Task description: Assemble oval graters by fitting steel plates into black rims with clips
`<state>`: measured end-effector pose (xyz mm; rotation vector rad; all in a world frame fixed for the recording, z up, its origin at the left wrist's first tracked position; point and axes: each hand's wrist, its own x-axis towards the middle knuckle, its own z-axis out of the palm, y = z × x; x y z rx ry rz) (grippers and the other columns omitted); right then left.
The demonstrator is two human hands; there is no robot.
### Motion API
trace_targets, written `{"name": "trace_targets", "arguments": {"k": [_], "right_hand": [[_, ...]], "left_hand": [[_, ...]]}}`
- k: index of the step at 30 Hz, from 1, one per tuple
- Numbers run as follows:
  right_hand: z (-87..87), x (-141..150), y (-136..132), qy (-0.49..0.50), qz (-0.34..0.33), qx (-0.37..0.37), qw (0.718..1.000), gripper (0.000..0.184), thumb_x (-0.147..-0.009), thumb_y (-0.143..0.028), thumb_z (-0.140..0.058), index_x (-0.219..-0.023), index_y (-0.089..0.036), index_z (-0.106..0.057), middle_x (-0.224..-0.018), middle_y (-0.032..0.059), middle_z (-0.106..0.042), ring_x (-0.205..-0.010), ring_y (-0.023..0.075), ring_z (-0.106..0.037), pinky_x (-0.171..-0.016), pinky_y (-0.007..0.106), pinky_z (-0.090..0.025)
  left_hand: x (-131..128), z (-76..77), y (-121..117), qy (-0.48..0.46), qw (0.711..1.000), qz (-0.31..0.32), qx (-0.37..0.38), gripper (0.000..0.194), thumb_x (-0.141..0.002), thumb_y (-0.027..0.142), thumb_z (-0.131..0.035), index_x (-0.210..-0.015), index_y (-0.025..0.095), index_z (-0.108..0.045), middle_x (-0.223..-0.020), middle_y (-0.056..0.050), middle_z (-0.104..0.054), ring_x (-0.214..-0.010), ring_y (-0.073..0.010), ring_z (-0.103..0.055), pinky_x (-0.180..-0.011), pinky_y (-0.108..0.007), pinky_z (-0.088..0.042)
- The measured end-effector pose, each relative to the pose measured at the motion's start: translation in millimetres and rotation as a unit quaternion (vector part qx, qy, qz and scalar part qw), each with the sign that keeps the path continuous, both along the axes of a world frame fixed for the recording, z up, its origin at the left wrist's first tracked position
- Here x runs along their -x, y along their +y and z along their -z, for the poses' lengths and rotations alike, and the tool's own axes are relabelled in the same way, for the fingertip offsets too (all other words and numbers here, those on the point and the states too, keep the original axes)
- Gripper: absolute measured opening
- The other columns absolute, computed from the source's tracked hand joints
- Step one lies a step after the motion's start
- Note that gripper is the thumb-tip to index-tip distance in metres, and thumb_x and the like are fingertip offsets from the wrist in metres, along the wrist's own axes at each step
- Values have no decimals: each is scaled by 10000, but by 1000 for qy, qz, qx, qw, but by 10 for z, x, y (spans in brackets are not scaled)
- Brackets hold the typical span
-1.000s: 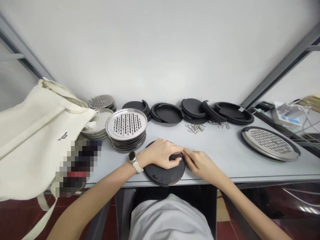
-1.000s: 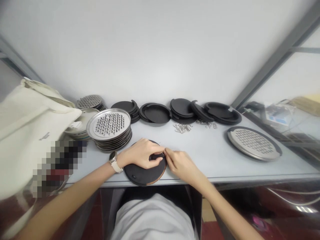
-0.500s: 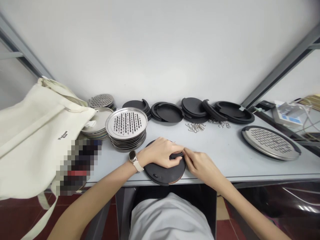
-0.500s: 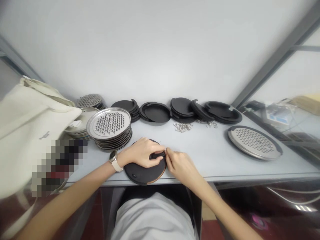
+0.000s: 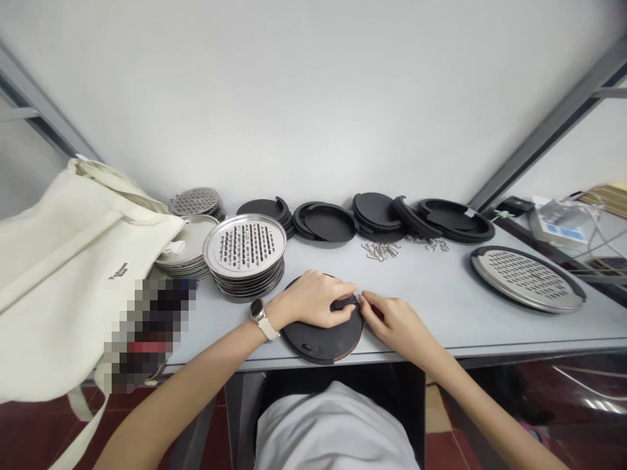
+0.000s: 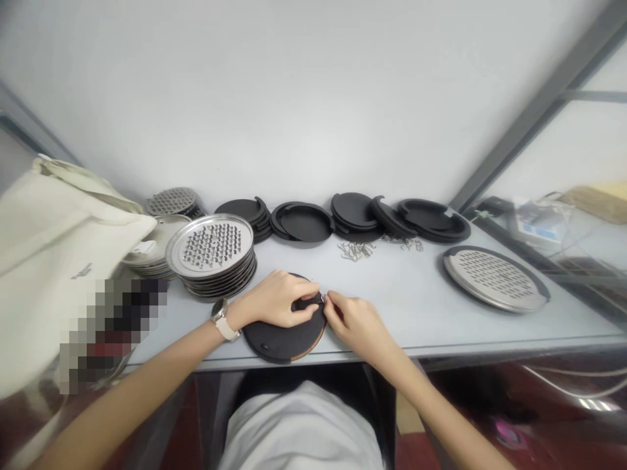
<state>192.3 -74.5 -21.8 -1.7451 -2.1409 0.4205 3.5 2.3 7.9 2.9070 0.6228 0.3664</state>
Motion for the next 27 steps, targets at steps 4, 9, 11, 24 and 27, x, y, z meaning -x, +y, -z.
{"name": "trace_targets", "arguments": {"k": [4, 9, 11, 24, 27], "right_hand": [[4, -32, 13, 33, -13, -1, 999, 331, -944, -332, -347, -636, -221, -397, -508, -39, -454, -449, 123, -414, -490, 231, -276], [41, -38, 43, 99, -3, -8, 995, 292, -935, -338, -377, -667, -223, -381, -520, -67, -372, -462, 109, -355, -496, 223, -283], [47, -39, 51, 129, -2, -1, 992, 225, -930, -325, -393, -728, -227, -409, -534, -75, -369, -475, 112, -358, -505, 223, -290], [39, -37, 156, 266, 9, 19, 964, 294, -935, -410, -405, -711, -221, -383, -553, -77, -327, -512, 111, -327, -515, 222, -284], [40, -15, 155, 255, 1, 15, 967, 294, -952, -397, -380, -717, -221, -375, -568, -69, -367, -525, 114, -350, -521, 221, -293]], "left_hand": [[-2, -4, 5, 4, 1000, -8, 5, 212, -866, 373, -496, -756, 192, -504, -713, 10, -624, -634, -135, -556, -544, -275, -274], [-9, 7, 6, 2, 1000, -9, 2, 185, -863, 361, -499, -780, 195, -516, -713, 11, -624, -634, -138, -562, -543, -275, -275], [-11, 15, 9, 0, 1000, -11, 2, 188, -858, 361, -505, -774, 194, -510, -715, 10, -626, -634, -138, -562, -542, -273, -270], [-8, 35, 23, -8, 1000, -13, -3, 247, -857, 390, -512, -715, 189, -488, -681, 17, -620, -608, -131, -545, -546, -267, -263], [-3, 38, 27, -13, 1000, -13, -6, 251, -858, 397, -506, -716, 191, -481, -680, 22, -616, -603, -130, -539, -548, -268, -263]]}}
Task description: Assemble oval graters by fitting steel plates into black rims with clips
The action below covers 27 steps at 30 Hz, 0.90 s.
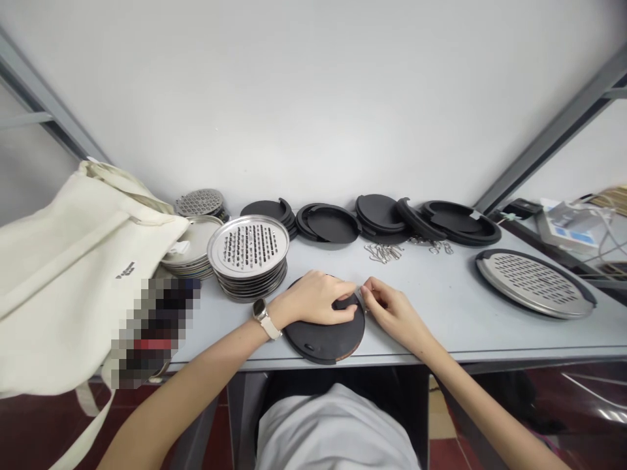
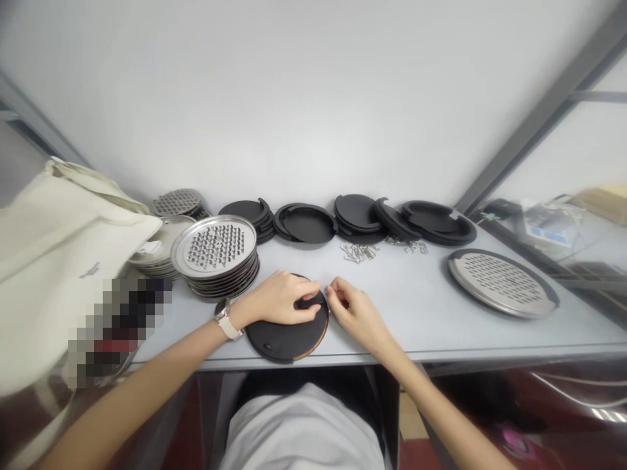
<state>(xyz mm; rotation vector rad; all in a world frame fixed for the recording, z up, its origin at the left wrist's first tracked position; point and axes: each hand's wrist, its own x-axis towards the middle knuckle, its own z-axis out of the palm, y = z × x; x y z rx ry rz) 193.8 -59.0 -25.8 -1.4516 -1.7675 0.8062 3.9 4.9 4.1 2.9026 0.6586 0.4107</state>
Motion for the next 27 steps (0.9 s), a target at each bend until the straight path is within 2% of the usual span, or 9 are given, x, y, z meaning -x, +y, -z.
{"name": "trace_targets", "arguments": {"k": [6, 11, 17, 27], "right_hand": [[19, 5, -11, -41, 1, -17, 999, 320, -966, -384, -356, -689, -224, -344, -565, -66, -345, -512, 116, -368, -517, 226, -287], [42, 19, -12, -97, -2, -27, 995, 300, -966, -353, -344, -696, -224, -360, -561, -55, -406, -493, 123, -418, -524, 238, -286], [41, 12, -25, -103, 4, -32, 994, 304, -964, -358, -339, -690, -227, -339, -549, -59, -383, -478, 123, -411, -518, 238, -288], [30, 61, 46, -131, -8, -34, 991, 269, -957, -326, -342, -714, -227, -401, -581, -35, -487, -517, 142, -485, -536, 236, -305]], "left_hand": [[-4, 7, -1, -1, 1000, 3, 1, 244, -858, 391, -504, -720, 192, -477, -680, 25, -612, -601, -128, -541, -542, -272, -258], [0, 1, -3, -5, 1000, 5, 0, 233, -857, 387, -505, -731, 193, -480, -689, 25, -617, -609, -130, -551, -538, -279, -254], [9, -2, -8, -10, 1000, 10, -9, 236, -853, 393, -513, -732, 196, -470, -686, 30, -614, -611, -129, -553, -543, -279, -263], [-2, 22, 12, -5, 1000, 14, -3, 212, -855, 380, -516, -757, 192, -513, -728, 14, -635, -639, -139, -568, -563, -273, -287]]}}
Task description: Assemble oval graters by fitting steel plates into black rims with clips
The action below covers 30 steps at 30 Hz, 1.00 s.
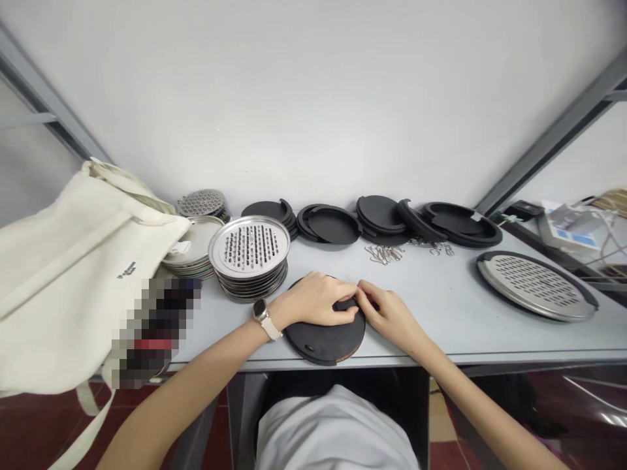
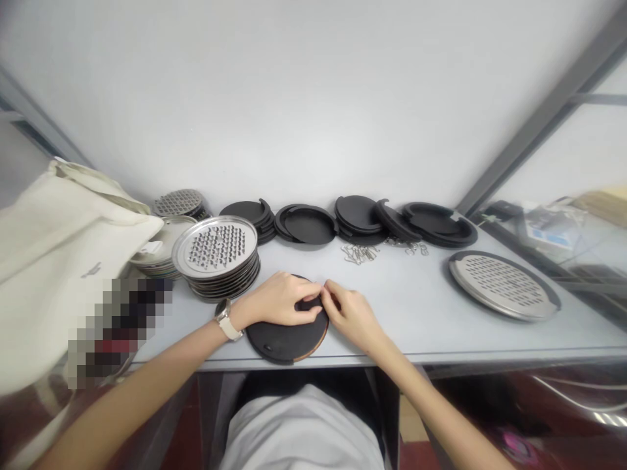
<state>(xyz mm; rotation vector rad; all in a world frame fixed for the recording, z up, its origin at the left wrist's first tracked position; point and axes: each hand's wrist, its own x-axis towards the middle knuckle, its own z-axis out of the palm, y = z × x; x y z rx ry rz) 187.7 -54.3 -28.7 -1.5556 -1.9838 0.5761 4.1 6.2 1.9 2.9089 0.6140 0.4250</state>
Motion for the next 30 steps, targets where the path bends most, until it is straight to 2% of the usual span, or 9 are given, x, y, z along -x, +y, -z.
{"name": "trace_targets", "arguments": {"k": [13, 24, 30], "right_hand": [[-9, -41, -13, 18, -31, 10, 999, 303, -956, -343, -348, -682, -218, -381, -557, -52, -422, -501, 118, -430, -526, 229, -298], [7, -68, -36, 17, -50, 12, 999, 303, -963, -340, -344, -690, -216, -385, -576, -51, -424, -522, 117, -407, -535, 236, -310], [33, -57, -15, 12, -49, -2, 999, 297, -967, -330, -333, -700, -220, -401, -582, -41, -459, -518, 130, -445, -540, 246, -327]], "left_hand": [[13, -35, -24, 12, 1000, -4, 0, 210, -872, 392, -496, -807, 196, -534, -739, 5, -642, -641, -143, -572, -554, -269, -285], [21, -47, -35, 15, 1000, -4, -8, 189, -860, 381, -513, -815, 198, -534, -741, 5, -650, -650, -149, -587, -554, -264, -292], [27, -63, -43, 17, 1000, -4, -6, 174, -849, 368, -533, -820, 196, -544, -779, -3, -666, -681, -158, -612, -566, -261, -323]]}}
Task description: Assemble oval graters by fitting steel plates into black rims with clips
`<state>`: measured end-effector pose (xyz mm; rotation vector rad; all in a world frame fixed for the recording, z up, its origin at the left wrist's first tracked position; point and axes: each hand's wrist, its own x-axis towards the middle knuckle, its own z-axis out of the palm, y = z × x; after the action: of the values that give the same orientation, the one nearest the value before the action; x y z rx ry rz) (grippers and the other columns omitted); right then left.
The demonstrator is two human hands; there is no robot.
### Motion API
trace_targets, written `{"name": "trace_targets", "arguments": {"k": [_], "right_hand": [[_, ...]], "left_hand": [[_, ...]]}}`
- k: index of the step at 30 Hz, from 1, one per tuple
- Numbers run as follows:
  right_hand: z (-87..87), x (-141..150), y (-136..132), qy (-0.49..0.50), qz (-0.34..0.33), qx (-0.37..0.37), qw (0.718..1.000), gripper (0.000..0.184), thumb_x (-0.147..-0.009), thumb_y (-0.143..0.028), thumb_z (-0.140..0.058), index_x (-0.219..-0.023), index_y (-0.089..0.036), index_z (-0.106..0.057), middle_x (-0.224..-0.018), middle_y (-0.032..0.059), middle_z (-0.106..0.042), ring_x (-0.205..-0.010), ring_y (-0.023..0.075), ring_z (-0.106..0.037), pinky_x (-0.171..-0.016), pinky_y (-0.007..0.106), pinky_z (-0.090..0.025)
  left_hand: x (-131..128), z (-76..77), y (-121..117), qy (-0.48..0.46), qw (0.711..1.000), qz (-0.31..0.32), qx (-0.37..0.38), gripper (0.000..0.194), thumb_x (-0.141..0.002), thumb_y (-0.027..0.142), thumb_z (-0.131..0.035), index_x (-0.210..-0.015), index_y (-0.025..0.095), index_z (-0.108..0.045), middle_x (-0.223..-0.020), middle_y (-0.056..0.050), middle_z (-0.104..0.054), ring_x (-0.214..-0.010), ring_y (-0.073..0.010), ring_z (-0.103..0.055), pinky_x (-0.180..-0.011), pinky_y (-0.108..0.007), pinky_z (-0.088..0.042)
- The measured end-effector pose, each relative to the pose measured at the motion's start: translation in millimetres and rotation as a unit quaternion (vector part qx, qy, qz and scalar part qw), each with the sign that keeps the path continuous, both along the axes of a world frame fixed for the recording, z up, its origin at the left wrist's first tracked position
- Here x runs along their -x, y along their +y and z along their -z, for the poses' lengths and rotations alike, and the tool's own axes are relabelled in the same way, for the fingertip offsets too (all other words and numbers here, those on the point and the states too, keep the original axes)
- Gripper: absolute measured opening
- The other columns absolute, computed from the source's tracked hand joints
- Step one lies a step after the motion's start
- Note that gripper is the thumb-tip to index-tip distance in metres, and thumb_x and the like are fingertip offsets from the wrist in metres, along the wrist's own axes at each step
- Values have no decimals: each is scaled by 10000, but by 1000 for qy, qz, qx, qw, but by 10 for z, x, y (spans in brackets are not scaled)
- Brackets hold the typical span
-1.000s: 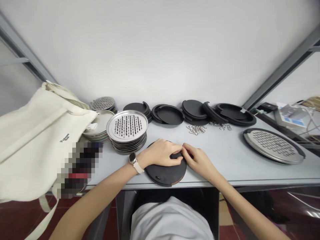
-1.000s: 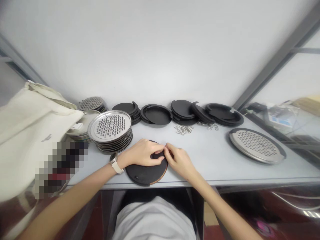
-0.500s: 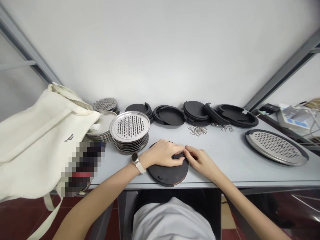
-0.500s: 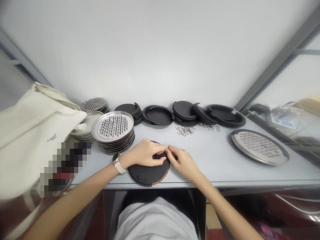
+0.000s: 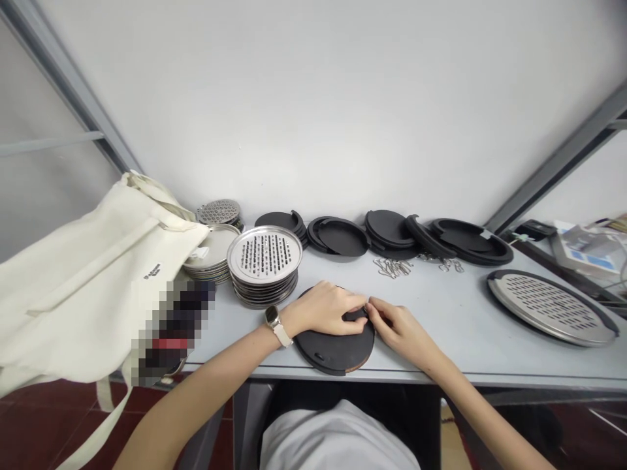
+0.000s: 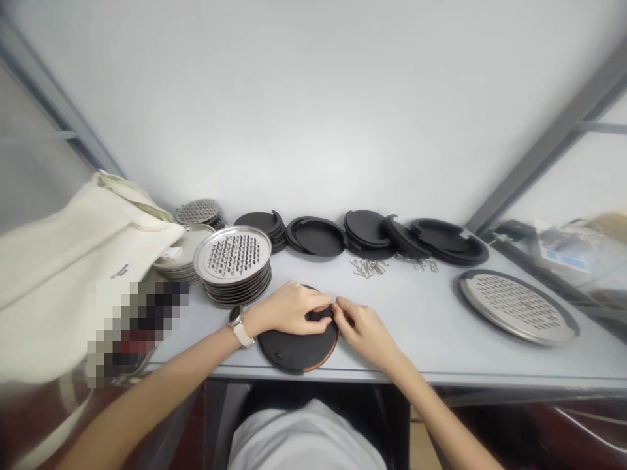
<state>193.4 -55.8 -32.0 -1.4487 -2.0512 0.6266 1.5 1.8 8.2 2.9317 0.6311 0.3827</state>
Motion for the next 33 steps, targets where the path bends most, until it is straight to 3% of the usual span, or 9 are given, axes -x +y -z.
{"name": "trace_targets", "arguments": {"k": [12, 22, 33], "right_hand": [[-2, 0, -8, -11, 7, 3, 1000, 309, -970, -332, -307, -723, -214, -451, -608, -16, -527, -538, 146, -489, -562, 255, -351], [24, 1, 10, -19, 19, -6, 1000, 271, -925, -300, -364, -666, -221, -385, -540, -54, -436, -487, 122, -418, -515, 233, -305], [3, 10, -1, -20, 14, 7, 1000, 296, -954, -339, -322, -709, -219, -435, -591, -24, -508, -526, 148, -476, -549, 249, -339]], "left_hand": [[10, 2, 0, -5, 1000, 1, -11, 191, -861, 379, -523, -811, 195, -539, -775, -4, -668, -677, -157, -614, -561, -260, -312], [18, -13, 0, 2, 1000, 5, -15, 170, -857, 364, -529, -814, 200, -538, -749, 7, -655, -658, -149, -605, -550, -260, -314], [10, -1, 2, -5, 1000, 1, -18, 182, -863, 374, -519, -815, 200, -540, -744, 3, -656, -652, -149, -602, -554, -257, -318]]}}
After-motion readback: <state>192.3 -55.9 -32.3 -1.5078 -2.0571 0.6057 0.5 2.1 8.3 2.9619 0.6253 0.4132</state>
